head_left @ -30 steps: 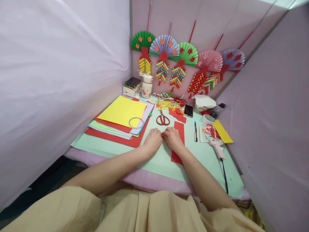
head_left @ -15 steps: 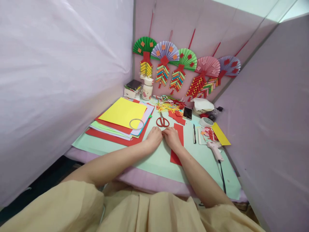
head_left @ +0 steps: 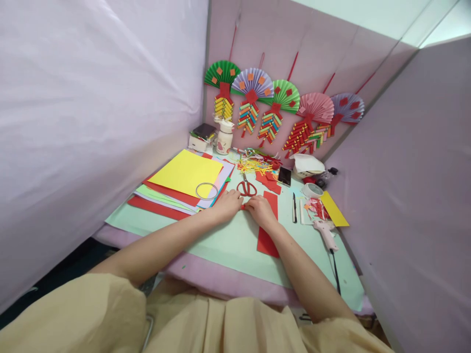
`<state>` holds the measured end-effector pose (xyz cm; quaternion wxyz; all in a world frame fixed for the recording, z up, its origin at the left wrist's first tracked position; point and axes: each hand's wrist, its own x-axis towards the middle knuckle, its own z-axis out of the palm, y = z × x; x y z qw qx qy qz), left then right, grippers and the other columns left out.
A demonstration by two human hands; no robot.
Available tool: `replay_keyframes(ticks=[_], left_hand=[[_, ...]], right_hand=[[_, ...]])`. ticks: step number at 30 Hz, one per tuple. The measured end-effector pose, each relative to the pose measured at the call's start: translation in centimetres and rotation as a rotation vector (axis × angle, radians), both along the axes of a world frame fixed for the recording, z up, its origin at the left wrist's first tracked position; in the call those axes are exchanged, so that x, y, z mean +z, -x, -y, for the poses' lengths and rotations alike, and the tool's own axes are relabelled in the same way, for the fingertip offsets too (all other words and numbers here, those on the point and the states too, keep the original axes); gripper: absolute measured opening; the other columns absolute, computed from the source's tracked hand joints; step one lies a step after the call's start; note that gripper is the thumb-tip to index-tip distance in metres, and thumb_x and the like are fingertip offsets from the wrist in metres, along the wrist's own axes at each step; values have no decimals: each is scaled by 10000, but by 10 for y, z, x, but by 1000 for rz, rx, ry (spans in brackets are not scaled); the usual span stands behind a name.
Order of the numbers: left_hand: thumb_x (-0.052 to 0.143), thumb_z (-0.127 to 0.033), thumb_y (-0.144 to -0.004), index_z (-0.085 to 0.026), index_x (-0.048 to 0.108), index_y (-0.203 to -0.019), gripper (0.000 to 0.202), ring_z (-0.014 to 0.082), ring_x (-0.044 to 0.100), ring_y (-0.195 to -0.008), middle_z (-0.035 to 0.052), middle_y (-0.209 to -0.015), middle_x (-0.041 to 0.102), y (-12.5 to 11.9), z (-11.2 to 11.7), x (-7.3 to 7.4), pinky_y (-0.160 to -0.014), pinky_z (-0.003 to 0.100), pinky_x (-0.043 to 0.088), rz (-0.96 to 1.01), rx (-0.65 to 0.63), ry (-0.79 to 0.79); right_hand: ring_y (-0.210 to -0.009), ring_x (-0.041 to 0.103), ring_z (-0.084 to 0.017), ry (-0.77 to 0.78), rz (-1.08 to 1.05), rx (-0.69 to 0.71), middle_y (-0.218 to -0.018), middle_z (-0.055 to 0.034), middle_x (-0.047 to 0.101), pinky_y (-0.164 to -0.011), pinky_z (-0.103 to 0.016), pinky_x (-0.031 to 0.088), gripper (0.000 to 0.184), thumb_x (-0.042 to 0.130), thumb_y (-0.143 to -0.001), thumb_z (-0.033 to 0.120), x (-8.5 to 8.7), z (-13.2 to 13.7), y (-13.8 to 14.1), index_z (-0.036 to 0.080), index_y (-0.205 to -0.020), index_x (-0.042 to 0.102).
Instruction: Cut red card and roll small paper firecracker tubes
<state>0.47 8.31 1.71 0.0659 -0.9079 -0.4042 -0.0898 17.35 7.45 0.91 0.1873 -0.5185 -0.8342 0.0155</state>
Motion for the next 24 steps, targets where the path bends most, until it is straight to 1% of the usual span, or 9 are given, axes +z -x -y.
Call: replay_keyframes(ticks=[3,6,11,16,19,22,24], left_hand=[[464,-178,-934,-113,666,-960,214,226,543,-945,115,-958,617,3,0,0,-806,333,399,24,-32,23],[462,-164,-932,-102,679,-916,227,226,537,-948,108,-906,622,2,1,-3,-812,324,404,39,-41,52],[451,-121,-914,-87,696,-825,263,221,542,-897,117,-845,623,0,-7,-5,-788,319,409,87,-21,95],[488,-193,-915,-99,713,-781,279,214,543,-846,115,-827,616,4,-20,-7,-780,324,406,169,-33,118],[532,-241,-899,-109,731,-764,274,198,553,-793,98,-790,619,6,-27,-9,-736,299,403,213,-46,145],[571,-250,-878,-122,742,-778,236,166,562,-725,73,-760,631,8,-34,-11,-690,263,395,258,-62,176],[586,-245,-868,-132,745,-797,208,158,569,-719,64,-759,640,9,-36,-12,-685,251,393,284,-63,181]], right_hand=[[-820,579,-184,16,-4,10,-772,-50,686,-782,-284,405,135,642,-825,164,-1,-5,-2,208,-808,768],[-835,577,-185,24,-13,7,-796,-57,691,-779,-277,401,126,644,-830,183,-3,-8,-3,200,-827,769],[-808,563,-186,13,-22,-19,-798,-61,692,-750,-283,384,193,587,-852,139,-10,-13,-3,202,-839,769],[-898,559,-197,-43,-53,-59,-931,-84,698,-796,-308,384,228,529,-906,164,-13,-11,-1,196,-924,754],[-926,550,-201,-60,-50,-50,-944,-81,691,-820,-318,381,183,569,-902,210,-12,-7,0,208,-935,749],[-926,546,-201,-53,-27,-28,-918,-70,688,-815,-318,377,142,614,-882,238,-11,-6,2,219,-923,748],[-924,546,-201,-44,-8,-23,-907,-69,686,-804,-316,375,136,621,-879,244,-10,-8,2,217,-919,748]])
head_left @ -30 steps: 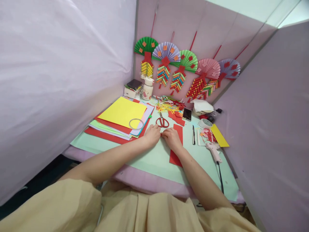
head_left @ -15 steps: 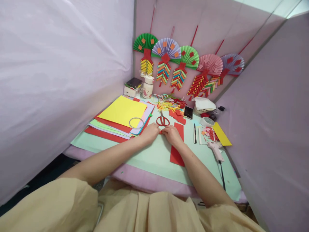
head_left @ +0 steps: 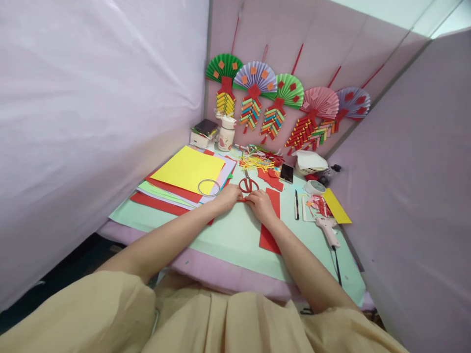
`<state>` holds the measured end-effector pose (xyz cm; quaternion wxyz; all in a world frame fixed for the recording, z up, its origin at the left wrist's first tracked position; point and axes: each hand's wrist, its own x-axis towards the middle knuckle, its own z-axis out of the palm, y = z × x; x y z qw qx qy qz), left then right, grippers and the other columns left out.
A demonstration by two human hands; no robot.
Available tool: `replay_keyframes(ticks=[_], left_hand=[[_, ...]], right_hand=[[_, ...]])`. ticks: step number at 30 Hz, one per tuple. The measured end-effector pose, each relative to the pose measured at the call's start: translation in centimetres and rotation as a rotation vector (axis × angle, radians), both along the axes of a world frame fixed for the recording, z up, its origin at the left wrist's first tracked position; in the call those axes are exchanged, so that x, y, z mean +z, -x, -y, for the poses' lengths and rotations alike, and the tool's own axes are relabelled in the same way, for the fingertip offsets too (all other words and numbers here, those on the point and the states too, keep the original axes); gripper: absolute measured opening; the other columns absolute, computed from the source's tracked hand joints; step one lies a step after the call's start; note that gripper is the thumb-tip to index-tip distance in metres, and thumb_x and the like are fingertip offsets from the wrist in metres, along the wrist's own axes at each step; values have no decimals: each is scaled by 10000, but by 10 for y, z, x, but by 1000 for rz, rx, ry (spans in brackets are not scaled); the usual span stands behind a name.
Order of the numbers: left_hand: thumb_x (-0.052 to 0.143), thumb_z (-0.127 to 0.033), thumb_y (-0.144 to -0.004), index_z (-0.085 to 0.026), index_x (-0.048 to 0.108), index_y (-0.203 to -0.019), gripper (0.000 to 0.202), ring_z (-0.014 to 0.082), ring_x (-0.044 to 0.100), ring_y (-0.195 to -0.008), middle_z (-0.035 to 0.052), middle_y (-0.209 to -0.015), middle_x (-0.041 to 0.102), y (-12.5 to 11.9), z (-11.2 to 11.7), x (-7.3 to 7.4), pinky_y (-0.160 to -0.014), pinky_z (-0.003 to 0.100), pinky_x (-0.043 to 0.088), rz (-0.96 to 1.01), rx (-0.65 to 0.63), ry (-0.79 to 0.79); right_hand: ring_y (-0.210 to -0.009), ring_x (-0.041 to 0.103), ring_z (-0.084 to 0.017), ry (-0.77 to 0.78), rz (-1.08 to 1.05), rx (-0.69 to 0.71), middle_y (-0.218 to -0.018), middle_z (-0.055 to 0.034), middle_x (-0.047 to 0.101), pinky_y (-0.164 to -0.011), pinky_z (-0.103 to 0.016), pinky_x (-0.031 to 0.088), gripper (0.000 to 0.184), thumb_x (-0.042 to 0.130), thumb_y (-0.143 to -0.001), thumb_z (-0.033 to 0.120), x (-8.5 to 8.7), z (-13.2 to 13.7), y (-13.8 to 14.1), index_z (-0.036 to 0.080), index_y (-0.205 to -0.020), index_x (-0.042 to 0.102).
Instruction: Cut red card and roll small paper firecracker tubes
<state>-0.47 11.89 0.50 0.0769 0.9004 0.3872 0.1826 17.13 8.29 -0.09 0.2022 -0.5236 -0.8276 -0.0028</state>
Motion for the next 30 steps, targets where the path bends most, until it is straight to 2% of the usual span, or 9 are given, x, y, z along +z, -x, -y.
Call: replay_keyframes(ticks=[5,9,18,21,24,26,27,30], left_hand=[[572,-262,-877,-148,748,-860,210,185,579,-793,80,-822,649,1,6,0,-727,279,404,0,26,-35],[563,-218,-862,-139,737,-820,196,210,560,-862,92,-826,629,0,12,2,-795,316,407,-63,35,-62],[558,-223,-871,-125,722,-757,223,191,567,-769,82,-751,605,-4,8,2,-723,302,419,-78,83,-57],[579,-260,-877,-142,723,-882,186,207,576,-856,90,-861,624,0,12,2,-775,316,429,-36,123,-69],[621,-259,-855,-177,622,-1166,321,244,518,-1094,115,-1141,583,1,20,7,-907,369,415,234,231,-122],[659,-241,-822,-171,576,-1184,378,238,510,-1126,115,-1176,569,-5,24,12,-928,376,419,587,275,-13],[678,-231,-801,-157,582,-1127,348,225,542,-1081,108,-1129,592,-9,26,15,-909,364,435,795,268,138],[738,-239,-735,-140,572,-942,284,174,623,-883,63,-939,645,-28,29,19,-839,333,470,1365,168,775]], right_hand=[[-902,545,-201,17,23,-11,-885,-72,677,-787,-309,368,159,615,-888,279,0,-6,0,213,-936,751],[-896,532,-201,32,14,-25,-874,-69,668,-783,-308,354,187,609,-894,317,-2,-8,-1,222,-972,750],[-987,503,-226,20,-27,-75,-957,-65,678,-778,-322,302,157,619,-890,326,-6,-6,1,242,-970,725],[-990,504,-228,8,-63,-87,-935,-61,681,-802,-330,295,141,608,-897,303,-5,-5,1,232,-951,717],[-979,507,-237,-30,-139,-154,-954,-80,673,-814,-340,304,168,558,-920,272,1,-3,-1,203,-981,698],[-977,507,-243,-68,-209,-201,-982,-92,664,-833,-350,317,194,523,-932,271,7,-1,-3,181,-1000,680],[-969,509,-242,-85,-244,-212,-986,-94,662,-842,-352,327,203,510,-936,276,11,0,-3,174,-1000,673],[-917,524,-225,-111,-333,-197,-969,-85,664,-836,-339,368,223,477,-942,290,20,4,0,167,-984,657]])
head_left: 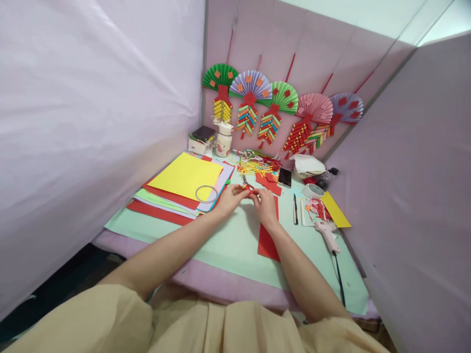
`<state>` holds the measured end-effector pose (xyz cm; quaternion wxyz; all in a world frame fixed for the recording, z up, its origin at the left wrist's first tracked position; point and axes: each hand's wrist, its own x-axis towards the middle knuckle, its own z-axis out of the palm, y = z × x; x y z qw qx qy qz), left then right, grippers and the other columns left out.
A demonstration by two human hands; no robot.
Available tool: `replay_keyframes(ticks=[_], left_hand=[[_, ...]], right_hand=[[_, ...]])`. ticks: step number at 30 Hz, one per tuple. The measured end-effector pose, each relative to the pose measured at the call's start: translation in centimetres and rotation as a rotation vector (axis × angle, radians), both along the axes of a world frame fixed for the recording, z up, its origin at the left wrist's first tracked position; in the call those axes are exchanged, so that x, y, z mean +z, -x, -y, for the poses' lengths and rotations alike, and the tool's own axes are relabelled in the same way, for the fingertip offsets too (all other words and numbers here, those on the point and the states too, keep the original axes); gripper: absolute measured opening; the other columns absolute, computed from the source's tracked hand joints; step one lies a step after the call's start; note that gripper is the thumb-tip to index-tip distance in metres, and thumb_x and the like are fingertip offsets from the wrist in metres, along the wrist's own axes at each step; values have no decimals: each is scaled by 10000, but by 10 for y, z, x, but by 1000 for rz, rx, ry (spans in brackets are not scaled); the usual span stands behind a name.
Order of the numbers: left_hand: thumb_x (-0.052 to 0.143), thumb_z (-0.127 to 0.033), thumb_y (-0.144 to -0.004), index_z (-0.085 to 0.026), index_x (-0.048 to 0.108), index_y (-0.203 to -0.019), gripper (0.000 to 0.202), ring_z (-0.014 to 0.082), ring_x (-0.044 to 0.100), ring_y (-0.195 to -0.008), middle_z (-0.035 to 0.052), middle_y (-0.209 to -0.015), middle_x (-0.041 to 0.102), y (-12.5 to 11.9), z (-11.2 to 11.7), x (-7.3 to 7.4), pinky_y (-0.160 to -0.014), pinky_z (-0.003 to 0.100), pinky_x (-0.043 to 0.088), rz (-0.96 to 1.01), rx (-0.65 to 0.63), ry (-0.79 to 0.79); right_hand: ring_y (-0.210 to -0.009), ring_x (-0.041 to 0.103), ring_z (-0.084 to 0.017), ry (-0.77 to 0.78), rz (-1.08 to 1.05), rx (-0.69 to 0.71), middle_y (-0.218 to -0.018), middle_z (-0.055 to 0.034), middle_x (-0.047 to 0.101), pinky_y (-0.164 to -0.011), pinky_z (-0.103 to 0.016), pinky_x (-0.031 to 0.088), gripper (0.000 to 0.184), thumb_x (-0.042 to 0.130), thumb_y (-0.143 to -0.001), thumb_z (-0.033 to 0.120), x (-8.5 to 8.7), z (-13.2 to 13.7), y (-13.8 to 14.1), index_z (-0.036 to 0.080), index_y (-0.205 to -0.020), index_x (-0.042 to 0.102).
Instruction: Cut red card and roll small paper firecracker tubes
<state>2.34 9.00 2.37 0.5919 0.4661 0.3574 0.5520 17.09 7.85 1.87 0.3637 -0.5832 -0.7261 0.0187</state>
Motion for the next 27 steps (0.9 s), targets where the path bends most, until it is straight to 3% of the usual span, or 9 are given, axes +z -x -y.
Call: replay_keyframes(ticks=[2,6,13,17,23,27], left_hand=[[741,-284,-732,-144,561,-909,289,149,634,-832,45,-897,650,-12,1,0,-821,322,483,181,-56,99],[740,-288,-726,-145,576,-894,275,119,627,-807,34,-893,657,-23,0,-5,-809,291,492,292,-15,143],[748,-257,-718,-135,607,-842,224,116,638,-720,39,-806,679,-21,-3,-13,-701,230,489,366,33,204],[729,-228,-732,-130,600,-831,190,150,666,-734,72,-820,695,-19,-8,-13,-715,281,515,386,44,243],[683,-221,-767,-154,533,-806,168,120,661,-788,31,-808,672,2,-24,-3,-793,268,508,434,261,167],[704,-243,-744,-151,544,-807,195,125,658,-811,28,-814,669,5,-23,1,-806,275,513,409,274,96]], right_hand=[[-891,529,-219,-12,-47,17,-954,-85,667,-820,-335,387,237,461,-941,298,3,2,4,164,-979,653],[-894,537,-225,-12,-125,47,-936,-86,671,-818,-350,405,232,482,-916,304,0,3,9,166,-979,658],[-802,607,-175,25,-320,100,-1004,-76,645,-729,-306,488,275,586,-832,314,-13,3,8,177,-1071,588],[-779,628,-173,64,-368,131,-874,-33,667,-727,-299,494,146,583,-827,310,-14,4,5,199,-921,596],[-659,608,-179,114,-282,118,-743,-13,667,-645,-306,466,97,624,-782,274,-18,8,-1,203,-849,628],[-710,602,-205,90,-236,142,-714,-28,649,-722,-352,470,48,667,-742,250,-20,9,-1,205,-742,648]])
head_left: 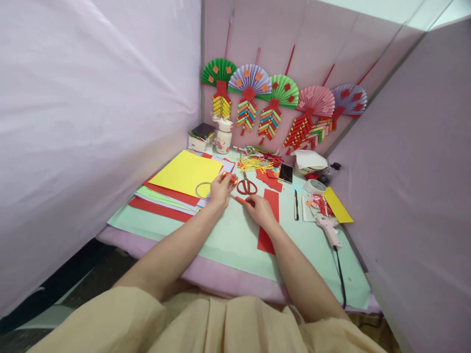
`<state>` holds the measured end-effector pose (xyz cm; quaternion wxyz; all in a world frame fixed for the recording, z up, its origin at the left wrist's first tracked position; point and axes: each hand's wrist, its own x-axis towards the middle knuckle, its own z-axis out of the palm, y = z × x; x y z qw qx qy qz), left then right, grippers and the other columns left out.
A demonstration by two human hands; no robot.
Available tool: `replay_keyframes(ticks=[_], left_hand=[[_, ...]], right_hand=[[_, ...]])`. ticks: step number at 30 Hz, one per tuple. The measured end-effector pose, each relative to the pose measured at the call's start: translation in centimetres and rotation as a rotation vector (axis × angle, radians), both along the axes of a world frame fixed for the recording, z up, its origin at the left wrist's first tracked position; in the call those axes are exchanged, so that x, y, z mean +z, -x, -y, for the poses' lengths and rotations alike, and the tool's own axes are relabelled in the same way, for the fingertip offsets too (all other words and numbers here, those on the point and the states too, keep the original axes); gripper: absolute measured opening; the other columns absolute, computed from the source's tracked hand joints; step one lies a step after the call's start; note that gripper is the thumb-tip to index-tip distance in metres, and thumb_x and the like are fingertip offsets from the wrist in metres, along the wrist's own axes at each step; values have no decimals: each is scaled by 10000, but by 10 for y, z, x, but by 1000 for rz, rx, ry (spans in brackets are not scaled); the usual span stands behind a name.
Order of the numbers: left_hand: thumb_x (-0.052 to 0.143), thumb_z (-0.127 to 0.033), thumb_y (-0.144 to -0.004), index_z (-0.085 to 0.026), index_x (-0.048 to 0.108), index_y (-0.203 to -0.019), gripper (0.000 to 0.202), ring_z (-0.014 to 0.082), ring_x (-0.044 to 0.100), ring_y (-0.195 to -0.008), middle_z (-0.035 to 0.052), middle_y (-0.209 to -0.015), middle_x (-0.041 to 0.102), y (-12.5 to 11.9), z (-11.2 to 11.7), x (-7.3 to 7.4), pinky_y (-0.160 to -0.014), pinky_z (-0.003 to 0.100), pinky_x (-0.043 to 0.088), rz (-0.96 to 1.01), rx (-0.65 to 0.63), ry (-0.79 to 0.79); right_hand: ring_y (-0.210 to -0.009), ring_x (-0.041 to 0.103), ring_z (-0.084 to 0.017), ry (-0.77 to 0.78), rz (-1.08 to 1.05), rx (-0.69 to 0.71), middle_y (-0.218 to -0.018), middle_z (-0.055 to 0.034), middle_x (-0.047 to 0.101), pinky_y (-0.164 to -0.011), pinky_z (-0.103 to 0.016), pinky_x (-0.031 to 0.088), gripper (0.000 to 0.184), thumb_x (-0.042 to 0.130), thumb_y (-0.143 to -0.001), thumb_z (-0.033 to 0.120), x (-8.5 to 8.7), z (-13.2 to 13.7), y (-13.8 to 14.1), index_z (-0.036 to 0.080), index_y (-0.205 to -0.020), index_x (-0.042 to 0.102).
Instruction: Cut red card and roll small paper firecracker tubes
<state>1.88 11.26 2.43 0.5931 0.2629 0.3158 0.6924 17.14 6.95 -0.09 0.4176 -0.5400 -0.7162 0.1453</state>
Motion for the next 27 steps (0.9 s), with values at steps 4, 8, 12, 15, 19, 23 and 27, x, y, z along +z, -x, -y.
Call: replay_keyframes(ticks=[4,8,12,15,19,23,27], left_hand=[[732,-230,-707,-139,588,-839,216,152,670,-819,47,-843,687,-12,11,-2,-795,308,536,-52,-93,-38],[725,-252,-706,-143,617,-879,231,159,670,-828,40,-857,697,-20,19,-7,-799,310,541,-201,-172,-157],[690,-280,-733,-139,644,-929,245,175,666,-840,49,-878,705,-20,23,-10,-817,313,528,-422,-175,-275],[655,-278,-767,-136,655,-981,257,192,662,-891,67,-937,713,-19,26,-10,-835,320,523,-507,-187,-313],[616,-219,-787,-140,667,-993,227,199,659,-901,69,-943,715,-19,29,-8,-853,329,514,-597,-170,-333],[593,-181,-784,-139,664,-991,222,201,657,-908,74,-943,713,-19,28,-9,-861,334,508,-652,-137,-333],[584,-145,-760,-153,663,-986,240,185,652,-910,63,-976,712,-21,26,-11,-856,303,498,-655,-130,-319]], right_hand=[[-932,589,-226,-126,-61,-66,-947,-78,650,-876,-394,454,153,580,-840,284,10,4,5,200,-949,645],[-903,609,-185,-204,-218,51,-1003,-65,647,-832,-343,499,186,541,-883,276,19,11,11,212,-1034,629],[-927,627,-177,-188,-329,128,-1054,-71,645,-853,-348,516,257,527,-877,217,17,10,13,220,-1116,620],[-953,633,-187,-162,-346,137,-1079,-80,644,-873,-369,519,280,524,-864,204,13,6,10,216,-1125,623],[-993,625,-196,-123,-357,136,-1120,-78,647,-908,-391,508,318,519,-846,194,11,4,10,224,-1150,608],[-1042,605,-190,-87,-352,160,-1178,-75,626,-943,-385,486,352,506,-837,194,11,6,11,226,-1177,589],[-1032,600,-185,-18,-391,188,-1190,-78,614,-942,-379,481,355,517,-819,228,12,5,12,223,-1170,573]])
